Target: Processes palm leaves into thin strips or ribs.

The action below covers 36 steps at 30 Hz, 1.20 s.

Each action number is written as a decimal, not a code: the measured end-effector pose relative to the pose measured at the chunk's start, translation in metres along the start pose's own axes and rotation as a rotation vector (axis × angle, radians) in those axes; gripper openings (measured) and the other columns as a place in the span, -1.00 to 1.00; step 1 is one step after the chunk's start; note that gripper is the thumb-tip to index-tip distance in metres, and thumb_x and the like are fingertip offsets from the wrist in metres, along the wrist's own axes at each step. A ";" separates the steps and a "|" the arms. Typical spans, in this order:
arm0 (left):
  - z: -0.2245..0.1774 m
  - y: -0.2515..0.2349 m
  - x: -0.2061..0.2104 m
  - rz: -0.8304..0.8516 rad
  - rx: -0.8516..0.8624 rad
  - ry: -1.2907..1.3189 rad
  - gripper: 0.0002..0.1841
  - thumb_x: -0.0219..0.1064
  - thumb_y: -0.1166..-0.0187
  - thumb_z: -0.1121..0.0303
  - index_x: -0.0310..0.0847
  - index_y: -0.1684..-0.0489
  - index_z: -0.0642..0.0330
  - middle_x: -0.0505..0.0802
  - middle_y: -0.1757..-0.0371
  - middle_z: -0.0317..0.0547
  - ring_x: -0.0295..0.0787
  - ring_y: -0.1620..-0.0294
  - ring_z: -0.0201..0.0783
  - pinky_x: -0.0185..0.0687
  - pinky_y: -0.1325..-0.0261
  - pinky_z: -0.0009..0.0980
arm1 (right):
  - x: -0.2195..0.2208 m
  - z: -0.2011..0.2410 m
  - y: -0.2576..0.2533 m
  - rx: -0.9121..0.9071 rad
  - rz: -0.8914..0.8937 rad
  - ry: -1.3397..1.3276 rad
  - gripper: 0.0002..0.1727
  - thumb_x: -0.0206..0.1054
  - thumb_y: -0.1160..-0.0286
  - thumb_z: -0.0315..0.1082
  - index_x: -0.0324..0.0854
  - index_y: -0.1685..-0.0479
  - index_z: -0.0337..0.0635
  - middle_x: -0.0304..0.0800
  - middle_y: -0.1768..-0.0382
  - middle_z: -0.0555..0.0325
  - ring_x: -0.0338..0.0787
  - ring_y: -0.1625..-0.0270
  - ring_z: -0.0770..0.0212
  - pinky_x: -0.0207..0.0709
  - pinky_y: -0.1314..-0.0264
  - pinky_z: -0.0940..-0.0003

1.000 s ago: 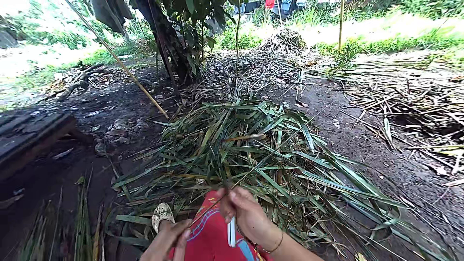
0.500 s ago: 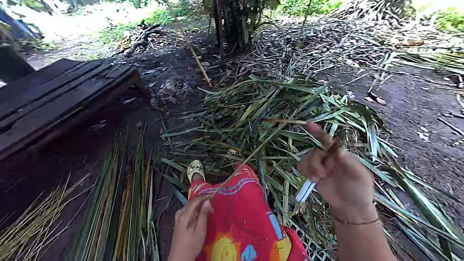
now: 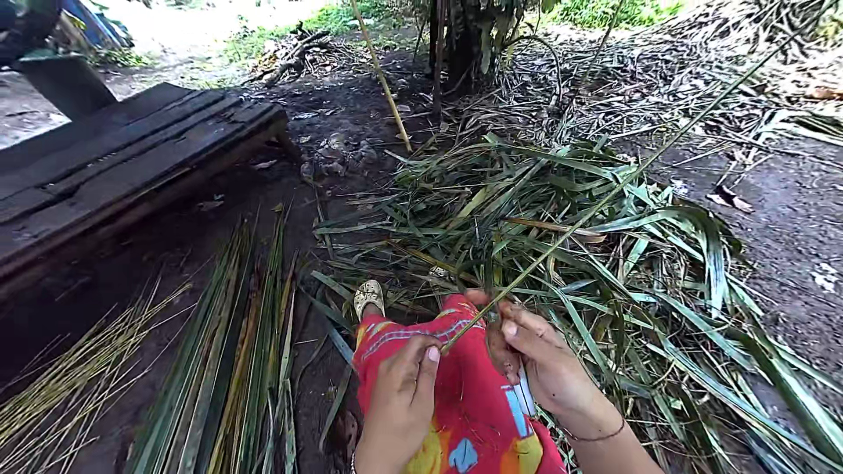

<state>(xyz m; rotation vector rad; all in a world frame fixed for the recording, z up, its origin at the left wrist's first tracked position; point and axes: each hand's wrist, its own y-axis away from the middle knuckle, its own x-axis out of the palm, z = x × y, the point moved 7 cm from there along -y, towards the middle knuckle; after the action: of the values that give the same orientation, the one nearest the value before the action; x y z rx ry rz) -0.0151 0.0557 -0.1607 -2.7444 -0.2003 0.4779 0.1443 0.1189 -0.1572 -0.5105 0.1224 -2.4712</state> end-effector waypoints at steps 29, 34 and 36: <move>0.006 0.012 0.018 0.077 -0.336 0.448 -0.72 -0.03 -0.73 0.45 0.63 0.23 -0.02 0.53 0.56 -0.74 0.25 0.66 -0.84 0.15 0.61 -0.84 | 0.010 -0.006 0.004 0.179 0.257 0.157 -0.54 0.14 -0.65 -0.17 0.58 -0.47 -0.11 0.47 0.54 0.67 0.33 0.59 0.75 0.21 0.55 0.77; 0.011 0.016 0.012 0.163 -0.384 0.545 -0.72 0.02 -0.77 0.33 0.64 0.32 -0.16 0.48 0.62 -0.77 0.20 0.70 -0.84 0.08 0.66 -0.84 | -0.010 0.012 -0.007 0.092 0.198 0.094 -0.63 0.23 -0.61 -0.14 0.73 -0.30 0.08 0.56 0.58 0.71 0.37 0.61 0.78 0.23 0.57 0.80; 0.014 0.022 0.000 0.182 -0.402 0.530 -0.72 0.06 -0.77 0.27 0.67 0.33 -0.21 0.49 0.62 -0.80 0.20 0.70 -0.85 0.07 0.66 -0.84 | -0.049 0.044 -0.021 0.004 0.022 0.069 -0.64 0.28 -0.58 -0.08 0.79 -0.25 0.11 0.50 0.72 0.66 0.36 0.70 0.73 0.24 0.62 0.77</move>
<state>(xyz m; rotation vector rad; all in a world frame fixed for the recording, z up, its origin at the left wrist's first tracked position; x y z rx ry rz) -0.0183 0.0393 -0.1811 -3.1747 0.1004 -0.2913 0.1860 0.1653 -0.1288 -0.4197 0.1503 -2.4683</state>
